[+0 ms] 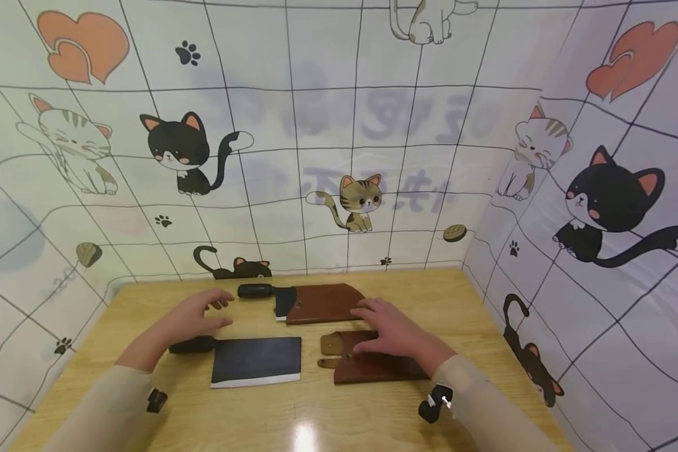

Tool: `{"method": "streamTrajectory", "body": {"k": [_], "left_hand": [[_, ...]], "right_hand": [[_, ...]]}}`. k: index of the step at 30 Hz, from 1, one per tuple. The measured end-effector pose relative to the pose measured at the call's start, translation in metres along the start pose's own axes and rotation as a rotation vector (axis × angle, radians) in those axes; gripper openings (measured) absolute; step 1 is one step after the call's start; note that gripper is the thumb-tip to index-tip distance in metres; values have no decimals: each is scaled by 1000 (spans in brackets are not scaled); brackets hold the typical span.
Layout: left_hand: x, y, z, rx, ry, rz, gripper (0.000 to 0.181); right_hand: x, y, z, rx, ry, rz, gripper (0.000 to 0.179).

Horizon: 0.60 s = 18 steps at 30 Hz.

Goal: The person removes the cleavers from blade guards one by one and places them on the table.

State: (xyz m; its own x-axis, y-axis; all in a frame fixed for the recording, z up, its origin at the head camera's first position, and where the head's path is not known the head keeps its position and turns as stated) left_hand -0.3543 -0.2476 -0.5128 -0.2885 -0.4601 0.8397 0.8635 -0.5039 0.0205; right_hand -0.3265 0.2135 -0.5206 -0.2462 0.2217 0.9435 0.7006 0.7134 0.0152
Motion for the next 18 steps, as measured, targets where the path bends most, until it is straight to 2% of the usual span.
{"method": "streamTrajectory", "body": {"k": [6, 10, 14, 18], "left_hand": [[0, -33, 9, -23, -53, 14, 54], [-4, -53, 16, -59, -144, 46, 53], [-7, -67, 21, -86, -214, 75, 53], [-12, -78, 20, -78, -207, 74, 52]], "right_hand": [[5, -28, 5, -24, -15, 22, 84], [5, -47, 5, -48, -7, 13, 82], [4, -66, 4, -78, -1, -14, 83], [3, -80, 5, -90, 11, -26, 87]]}}
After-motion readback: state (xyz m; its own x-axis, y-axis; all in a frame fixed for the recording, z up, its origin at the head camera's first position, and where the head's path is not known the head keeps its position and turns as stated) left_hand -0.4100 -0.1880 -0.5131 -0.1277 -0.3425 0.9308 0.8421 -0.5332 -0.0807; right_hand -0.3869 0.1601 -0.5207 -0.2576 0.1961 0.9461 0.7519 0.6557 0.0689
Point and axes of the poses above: each hand's wrist, its own y-axis away from the middle knuckle, its own x-axis out of the back of the hand, z = x × y, the point moved 5 cm from there along -y, towards the middle knuckle, and after that the axes turned 7 degrees about -z, right-handed, at the moved point
